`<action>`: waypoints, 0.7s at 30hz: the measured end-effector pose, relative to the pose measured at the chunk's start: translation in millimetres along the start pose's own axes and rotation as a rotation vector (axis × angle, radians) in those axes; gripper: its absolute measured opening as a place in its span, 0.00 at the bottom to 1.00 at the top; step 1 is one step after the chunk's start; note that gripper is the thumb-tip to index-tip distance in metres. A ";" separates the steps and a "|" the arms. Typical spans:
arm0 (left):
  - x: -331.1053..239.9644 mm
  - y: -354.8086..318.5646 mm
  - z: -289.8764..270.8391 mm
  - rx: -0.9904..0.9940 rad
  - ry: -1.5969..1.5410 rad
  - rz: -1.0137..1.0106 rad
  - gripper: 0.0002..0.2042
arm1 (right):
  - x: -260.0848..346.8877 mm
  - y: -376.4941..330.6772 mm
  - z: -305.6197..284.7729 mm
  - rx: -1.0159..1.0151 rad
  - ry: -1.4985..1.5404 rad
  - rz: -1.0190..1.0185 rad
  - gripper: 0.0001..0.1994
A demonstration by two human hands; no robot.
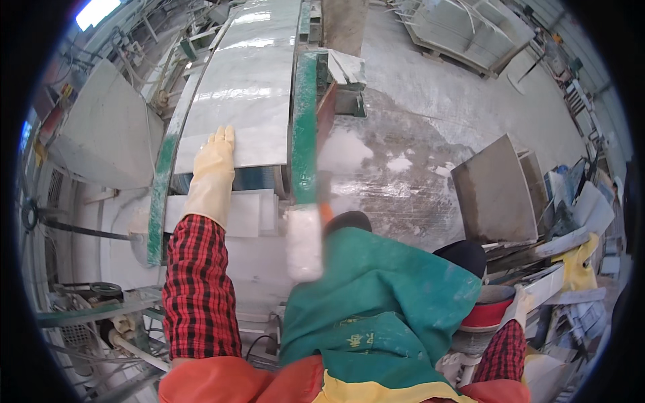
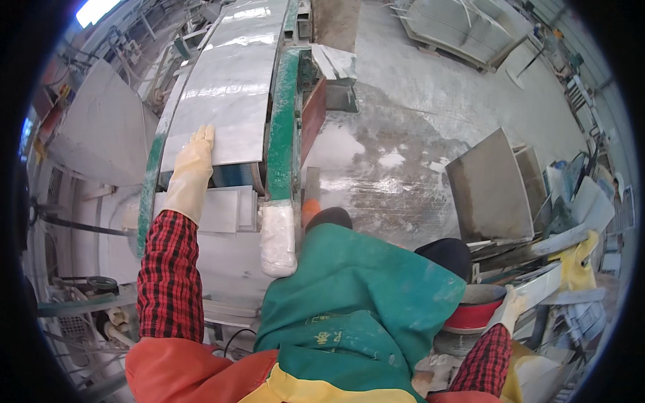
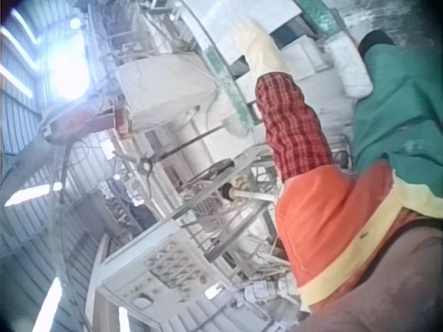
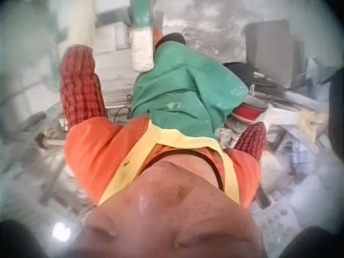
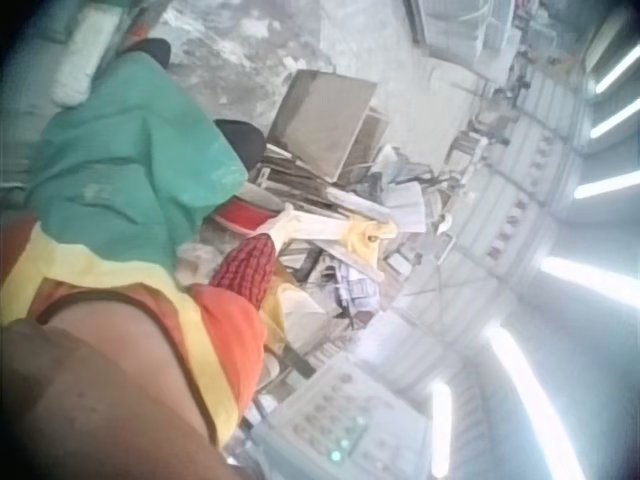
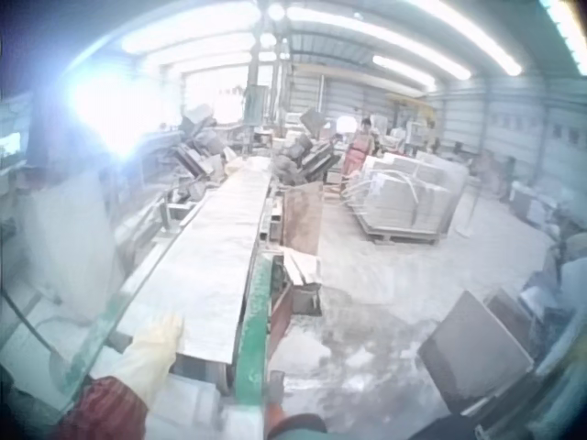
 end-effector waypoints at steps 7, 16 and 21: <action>-1.9 7.4 10.7 0.069 -0.107 0.026 0.44 | -14.8 24.1 -46.5 0.034 0.236 0.113 0.31; 3.7 7.0 7.5 0.118 -0.120 0.010 0.49 | 135.0 -64.8 -128.7 0.400 0.990 0.278 0.27; 9.5 8.6 14.5 0.108 -0.097 -0.047 0.47 | 289.3 -144.1 -96.6 0.903 1.176 0.218 0.26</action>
Point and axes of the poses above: each hand's wrist, its own y-axis towards the middle knuckle, its own z-axis out of the palm, x = y × z, the point moved 7 cm from there along y, towards the middle knuckle, and after that the axes turned 8 degrees about -x, right-handed, at the moved point
